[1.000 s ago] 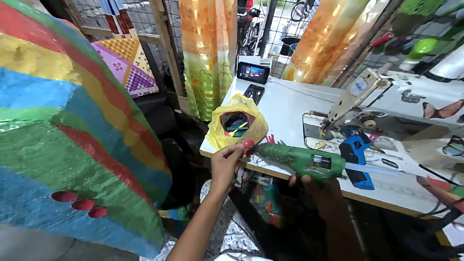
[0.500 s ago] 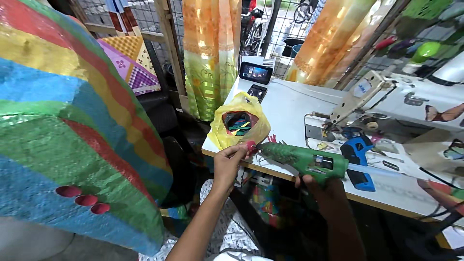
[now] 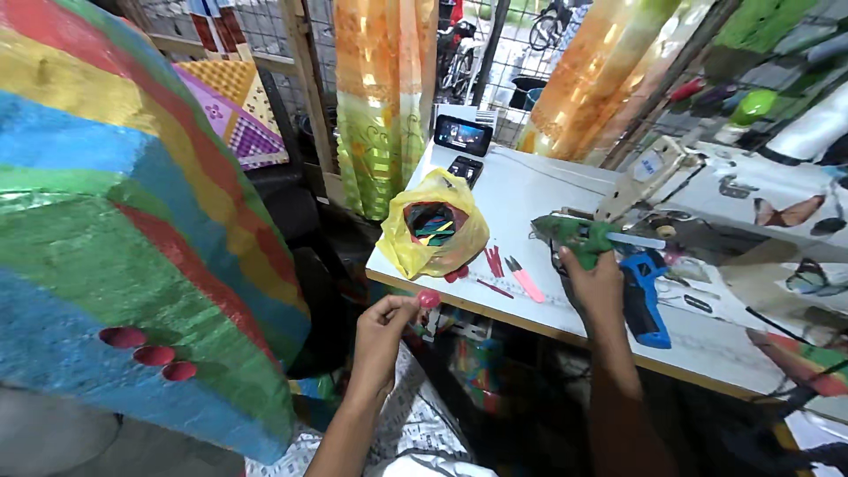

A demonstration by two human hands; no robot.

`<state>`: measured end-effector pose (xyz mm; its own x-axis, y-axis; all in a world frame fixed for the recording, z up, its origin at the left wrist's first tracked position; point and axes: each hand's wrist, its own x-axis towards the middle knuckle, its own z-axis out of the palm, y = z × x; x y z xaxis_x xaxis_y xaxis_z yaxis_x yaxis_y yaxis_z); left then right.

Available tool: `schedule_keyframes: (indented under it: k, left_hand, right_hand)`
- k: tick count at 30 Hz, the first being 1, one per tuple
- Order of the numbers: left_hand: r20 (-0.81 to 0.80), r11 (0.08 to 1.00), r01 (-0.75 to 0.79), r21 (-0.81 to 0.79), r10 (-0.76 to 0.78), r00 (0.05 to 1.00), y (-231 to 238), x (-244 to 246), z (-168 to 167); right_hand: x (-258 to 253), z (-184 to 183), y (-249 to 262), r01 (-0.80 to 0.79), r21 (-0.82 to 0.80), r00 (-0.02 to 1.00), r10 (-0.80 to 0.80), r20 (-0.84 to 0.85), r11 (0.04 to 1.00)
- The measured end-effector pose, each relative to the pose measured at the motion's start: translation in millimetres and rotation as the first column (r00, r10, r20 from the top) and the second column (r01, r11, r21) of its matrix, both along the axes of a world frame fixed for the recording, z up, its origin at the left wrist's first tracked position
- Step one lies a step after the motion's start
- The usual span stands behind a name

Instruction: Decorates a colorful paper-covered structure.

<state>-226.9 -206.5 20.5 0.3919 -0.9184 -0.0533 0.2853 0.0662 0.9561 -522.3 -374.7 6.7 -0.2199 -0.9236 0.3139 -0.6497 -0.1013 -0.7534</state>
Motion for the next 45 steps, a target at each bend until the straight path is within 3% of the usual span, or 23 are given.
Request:
schedule_keyframes:
  k: [5, 7, 9, 11, 13, 15, 18, 25, 27, 29, 31, 33, 36, 39, 45]
  left_hand:
    - [-0.211, 0.99, -0.128, 0.061, 0.138, 0.968, 36, 19, -7]
    - [-0.316, 0.977, -0.189, 0.1, 0.211, 0.925, 46, 24, -8]
    - [-0.4, 0.967, -0.215, 0.139, 0.253, 0.881, 53, 29, -9]
    - [-0.467, 0.964, -0.204, 0.168, 0.26, 0.845, 57, 30, -9]
    - [-0.519, 0.962, -0.194, 0.19, 0.266, 0.812, 62, 31, -9]
    - [-0.529, 0.955, -0.215, 0.203, 0.291, 0.797, 68, 33, -9]
    - [-0.527, 0.932, -0.295, 0.212, 0.363, 0.768, 83, 38, -10]
    - [-0.539, 0.886, -0.417, 0.202, 0.456, 0.708, 125, 63, -13]
    - [-0.445, 0.859, -0.491, 0.147, 0.5, 0.743, 135, 66, -12]
    - [-0.19, 0.763, -0.645, 0.038, 0.64, 0.745, 148, 70, -13]
    - [0.101, 0.603, -0.789, -0.118, 0.798, 0.595, 160, 91, -23]
    - [0.252, 0.512, -0.838, -0.19, 0.85, 0.462, 167, 127, -33]
    - [0.326, 0.647, -0.752, -0.127, 0.743, 0.584, 174, 170, -40]
    - [0.351, 0.767, -0.637, -0.083, 0.621, 0.701, 170, 187, -36]
    - [0.337, 0.8, -0.597, -0.056, 0.578, 0.744, 160, 192, -34]
  right_hand:
    - [8, 5, 13, 0.029, 0.07, 0.994, -0.022, -0.106, 0.997]
    - [12, 8, 42, 0.038, -0.063, 0.995, -0.043, -0.092, 0.997]
    - [36, 7, 80, -0.02, -0.297, 0.997, -0.004, -0.08, 0.955]
    - [81, -1, 115, -0.224, -0.452, 0.965, 0.129, -0.23, 0.863]
    - [134, -11, 142, -0.469, -0.522, 0.872, 0.278, -0.404, 0.713]
    - [174, -25, 150, -0.601, -0.59, 0.799, 0.422, -0.428, 0.539]
    - [216, -35, 149, -0.666, -0.661, 0.716, 0.546, -0.435, 0.346]
    - [273, -40, 164, -0.729, -0.666, 0.608, 0.598, -0.522, 0.16]
    - [288, -42, 173, -0.717, -0.672, 0.594, 0.668, -0.447, 0.188]
    - [305, -44, 189, -0.715, -0.622, 0.539, 0.819, -0.199, 0.319]
    - [319, -44, 208, -0.77, -0.43, 0.45, 0.879, 0.157, 0.472]
    - [335, -43, 218, -0.823, -0.205, 0.405, 0.801, 0.441, 0.53]
    - [359, -43, 224, -0.858, -0.019, 0.381, 0.662, 0.646, 0.513]
    - [374, -38, 228, -0.868, 0.067, 0.39, 0.592, 0.705, 0.492]
    - [384, -34, 229, -0.856, 0.108, 0.415, 0.547, 0.727, 0.506]
